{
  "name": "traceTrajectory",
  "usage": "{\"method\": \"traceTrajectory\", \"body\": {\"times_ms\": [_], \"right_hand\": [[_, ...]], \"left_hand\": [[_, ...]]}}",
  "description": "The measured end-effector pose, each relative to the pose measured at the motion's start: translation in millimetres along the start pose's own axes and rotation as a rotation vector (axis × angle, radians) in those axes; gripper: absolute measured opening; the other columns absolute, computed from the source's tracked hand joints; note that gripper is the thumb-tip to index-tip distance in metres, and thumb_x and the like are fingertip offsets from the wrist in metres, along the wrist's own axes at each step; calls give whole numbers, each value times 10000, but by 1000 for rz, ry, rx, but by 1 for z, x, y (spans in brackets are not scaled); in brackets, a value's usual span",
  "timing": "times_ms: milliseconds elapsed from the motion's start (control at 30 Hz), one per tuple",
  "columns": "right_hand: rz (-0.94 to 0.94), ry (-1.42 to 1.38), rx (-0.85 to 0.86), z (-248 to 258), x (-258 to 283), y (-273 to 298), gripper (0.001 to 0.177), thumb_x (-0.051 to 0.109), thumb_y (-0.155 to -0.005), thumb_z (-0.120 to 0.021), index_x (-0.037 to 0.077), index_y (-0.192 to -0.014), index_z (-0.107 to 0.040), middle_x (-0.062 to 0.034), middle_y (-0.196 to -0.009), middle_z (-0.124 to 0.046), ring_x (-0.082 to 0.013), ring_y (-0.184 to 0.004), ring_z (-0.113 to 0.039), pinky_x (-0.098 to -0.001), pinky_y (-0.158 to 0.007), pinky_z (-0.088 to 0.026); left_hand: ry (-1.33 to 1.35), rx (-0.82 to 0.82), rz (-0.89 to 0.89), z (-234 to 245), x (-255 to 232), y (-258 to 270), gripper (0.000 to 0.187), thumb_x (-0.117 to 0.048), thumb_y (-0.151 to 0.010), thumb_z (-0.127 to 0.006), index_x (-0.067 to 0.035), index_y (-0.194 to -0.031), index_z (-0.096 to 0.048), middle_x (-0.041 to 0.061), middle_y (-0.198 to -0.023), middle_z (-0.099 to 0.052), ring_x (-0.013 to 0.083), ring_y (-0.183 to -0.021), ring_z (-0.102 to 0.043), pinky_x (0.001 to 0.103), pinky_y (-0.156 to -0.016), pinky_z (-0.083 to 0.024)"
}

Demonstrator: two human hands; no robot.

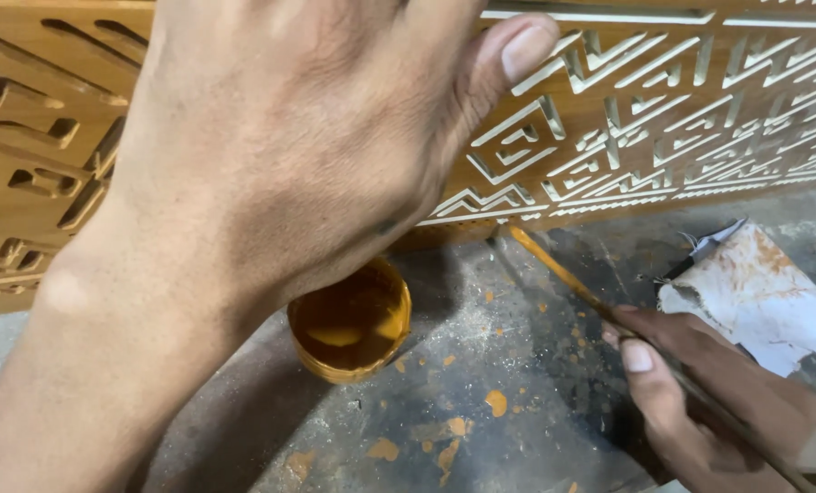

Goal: Applying stain to the cutouts and surface of a decorative wooden panel.

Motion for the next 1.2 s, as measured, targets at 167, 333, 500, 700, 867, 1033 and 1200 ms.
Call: {"method": "traceTrajectory", "body": {"times_ms": [167, 333, 500, 700, 867, 1033, 1200], "right_hand": [[21, 5, -60, -14, -3, -7, 285, 165, -966, -688, -4, -1190, -735, -135, -929, -780, -183, -777, -741, -272, -671, -573], [94, 66, -142, -22, 10, -15, 261, 171, -968, -705, 8, -1166, -755, -154, -950, -782, -179, -770, -749, -284, -678, -568], [66, 8, -116, -23, 21, -8, 237, 125, -973, -693, -4, -1163, -752, -135, -895, -782, -156, -705, -740, -263, -627, -560], [188, -70, -139, -23, 27, -7, 198, 99, -991, -669, -22, -1144, -705, -140, -970, -762, -143, -815, -748, -250, -710, -579], [141, -13, -101, -23, 29, -4, 234, 105, -978, -680, -32, -1160, -731, -138, -937, -774, -146, -789, -752, -263, -685, -571], [91, -23, -148, -22, 33, -1, 222, 105, -982, -685, -35, -1148, -729, -142, -917, -765, -147, -770, -739, -261, -701, -565], [109, -82, -133, -20, 33, 2, 208, 91, -972, -672, -40, -1130, -713, -144, -922, -757, -134, -763, -723, -243, -705, -550]], "left_hand": [[-37, 7, -7, -3, 2, 7, 218, -264, -1154, -525, -81, -1221, -622, 56, -995, -580, 185, -824, -562, 328, -722, -436], [-67, 13, -12, -9, 3, 14, 202, -261, -1152, -523, -91, -1199, -623, 41, -970, -572, 169, -805, -556, 313, -711, -432], [-102, 15, -22, -23, 12, 23, 188, -258, -1150, -521, -102, -1177, -624, 27, -946, -564, 153, -786, -549, 298, -700, -427], [-144, 23, -39, -175, 92, 156, 175, -254, -1147, -519, -115, -1150, -625, 10, -916, -554, 133, -763, -541, 280, -686, -421], [-188, 18, -57, -197, 80, 177, 167, -251, -1145, -517, -126, -1128, -626, -4, -892, -545, 117, -743, -534, 265, -675, -417], [-227, 29, -67, -207, 69, 187, 162, -248, -1143, -516, -137, -1105, -627, -18, -867, -536, 101, -724, -527, 250, -663, -411], [-264, 25, -84, -211, 64, 182, 160, -245, -1141, -514, -148, -1083, -628, -32, -843, -527, 86, -705, -520, 236, -652, -406]]}}
Point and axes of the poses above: each hand's wrist, its own y-axis away from the middle knuckle, its own z-axis out of the back of the hand, x = y × z, the point moved 8 cm from there along -y, towards the middle knuckle
